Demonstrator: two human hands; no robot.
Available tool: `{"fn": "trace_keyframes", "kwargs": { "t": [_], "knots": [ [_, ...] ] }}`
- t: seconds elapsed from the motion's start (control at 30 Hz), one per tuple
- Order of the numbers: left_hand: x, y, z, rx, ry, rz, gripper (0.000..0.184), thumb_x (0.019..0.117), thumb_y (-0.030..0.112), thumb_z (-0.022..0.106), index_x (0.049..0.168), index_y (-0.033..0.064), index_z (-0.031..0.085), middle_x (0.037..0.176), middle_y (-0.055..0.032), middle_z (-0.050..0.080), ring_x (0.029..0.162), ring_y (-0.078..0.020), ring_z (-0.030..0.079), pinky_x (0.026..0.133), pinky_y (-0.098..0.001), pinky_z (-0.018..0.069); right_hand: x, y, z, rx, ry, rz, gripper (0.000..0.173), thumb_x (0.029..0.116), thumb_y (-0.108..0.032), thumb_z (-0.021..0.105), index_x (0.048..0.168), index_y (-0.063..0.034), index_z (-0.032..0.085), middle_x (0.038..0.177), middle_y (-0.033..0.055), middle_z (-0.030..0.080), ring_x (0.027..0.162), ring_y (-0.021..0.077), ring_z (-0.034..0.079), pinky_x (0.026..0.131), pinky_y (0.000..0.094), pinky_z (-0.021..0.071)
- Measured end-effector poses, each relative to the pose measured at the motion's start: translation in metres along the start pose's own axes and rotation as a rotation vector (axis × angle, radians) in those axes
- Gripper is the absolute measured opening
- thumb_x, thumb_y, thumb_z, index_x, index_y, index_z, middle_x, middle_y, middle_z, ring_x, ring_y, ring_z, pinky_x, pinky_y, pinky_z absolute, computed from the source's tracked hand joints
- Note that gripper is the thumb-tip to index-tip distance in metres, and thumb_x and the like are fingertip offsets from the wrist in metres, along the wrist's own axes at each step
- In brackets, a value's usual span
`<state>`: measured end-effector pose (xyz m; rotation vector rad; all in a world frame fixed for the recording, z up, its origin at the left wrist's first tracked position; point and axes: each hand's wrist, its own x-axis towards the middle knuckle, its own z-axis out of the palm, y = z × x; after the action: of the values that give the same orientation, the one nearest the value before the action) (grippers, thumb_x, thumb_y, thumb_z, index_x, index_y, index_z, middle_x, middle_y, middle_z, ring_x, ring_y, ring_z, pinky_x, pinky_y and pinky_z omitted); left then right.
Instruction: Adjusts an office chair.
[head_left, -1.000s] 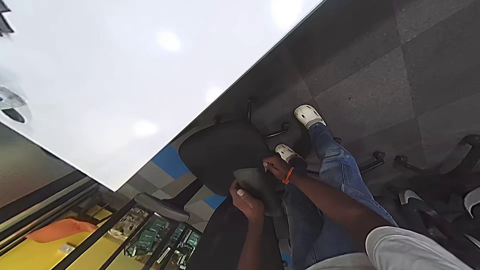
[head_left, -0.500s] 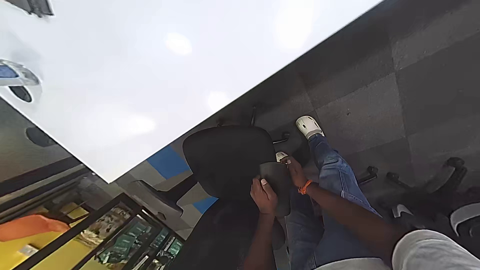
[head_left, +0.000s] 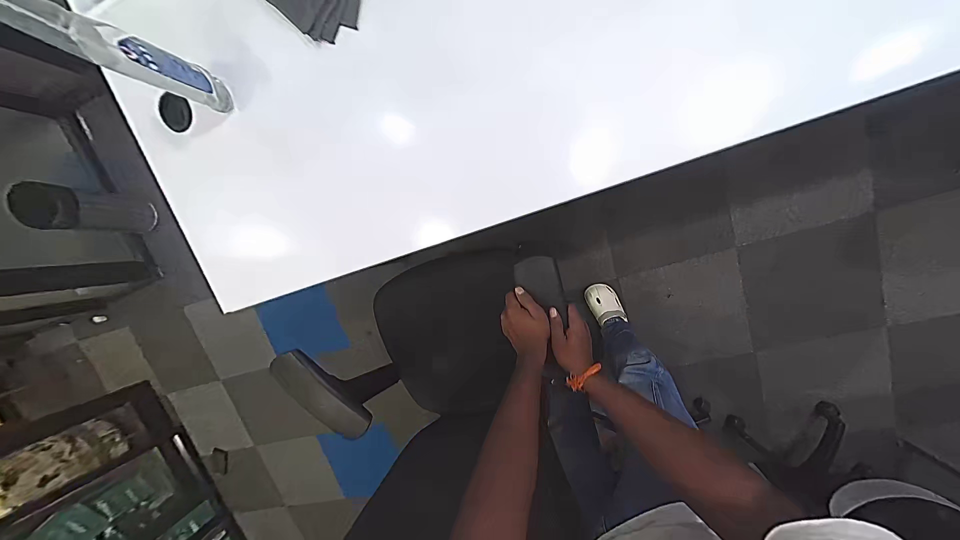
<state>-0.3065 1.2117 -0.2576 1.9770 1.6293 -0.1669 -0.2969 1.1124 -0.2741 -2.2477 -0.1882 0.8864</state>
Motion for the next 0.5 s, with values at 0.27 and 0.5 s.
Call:
{"fn": "trace_keyframes", "kwargs": {
  "t": [0.27,0.5],
  "knots": [
    [0.055,0.03,-0.021,-0.065,0.099,-0.183,0.067,0.1106,0.042,0.015,0.11,0.0024,0.069,0.115,-0.0205,0.071,0.117,-0.0363,0.065,0.098,-0.0573,0.0514,0.058,-0.064,0.002,-0.1,-0.167,0.013,0.061,0.1086,-0.049,0.035,0.147,-0.0024,0.048,0.128,0.0223,0.066,0.122,0.0363,0.063,0.104,0.0555,0.0488],
    [0.061,0.034,-0.025,-0.085,0.012,-0.219,0.063,0.1114,0.039,0.017,0.109,0.0037,0.069,0.106,-0.0208,0.072,0.109,-0.036,0.069,0.092,-0.0556,0.0539,0.064,-0.056,0.01,-0.053,-0.1,-0.041,0.059,0.1079,-0.044,0.038,0.143,0.0013,0.052,0.128,0.0227,0.066,0.122,0.0331,0.064,0.107,0.051,0.0482]
  ]
}}
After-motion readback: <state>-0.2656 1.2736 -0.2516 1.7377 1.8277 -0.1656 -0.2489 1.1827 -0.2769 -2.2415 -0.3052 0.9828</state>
